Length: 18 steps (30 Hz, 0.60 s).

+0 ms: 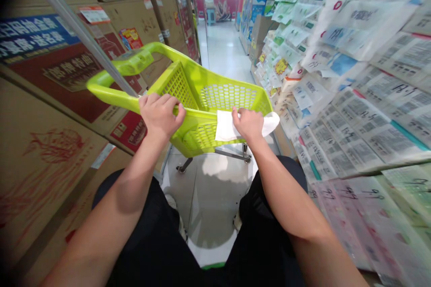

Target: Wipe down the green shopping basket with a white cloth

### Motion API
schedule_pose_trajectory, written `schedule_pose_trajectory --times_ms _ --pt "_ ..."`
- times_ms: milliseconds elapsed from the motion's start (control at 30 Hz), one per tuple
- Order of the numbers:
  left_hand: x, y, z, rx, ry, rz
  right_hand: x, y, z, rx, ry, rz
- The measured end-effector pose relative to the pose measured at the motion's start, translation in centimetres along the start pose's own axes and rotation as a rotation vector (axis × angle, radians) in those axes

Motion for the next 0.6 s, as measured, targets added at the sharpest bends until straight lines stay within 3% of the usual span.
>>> schedule_pose_trajectory --times_ms 100,200,367,467,600 --pt "0.0 1.4 -0.5 -0.034 0.069 -0.026 0.0 -2.0 0.5 -0.052 0.041 0.053" --pt "0.3 2.3 -0.8 -0.044 0.117 -0.033 0.7 -5.9 1.7 -0.123 0.092 0.136" --pt "0.8 1.8 -0.9 -0.04 0.056 -0.021 1.3 -11.0 3.9 -0.189 0.115 0.245" --pt "0.5 0.4 -0.7 -0.04 -0.011 -0.014 0.9 -11.0 4.0 -0.142 0.04 0.296" --pt "-0.2 -1.6 -0.1 0.001 -0.035 0.037 0.1 -8.4 2.7 -0.063 -0.054 0.238"
Point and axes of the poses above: each hand's wrist, its own x-axis away from the middle knuckle, its own z-axis out of the back of the hand, y = z × x, the point moved 4 cm from there along -x, towards the middle knuckle, and after that the axes turned 14 degrees about x, right-handed, at the moved point
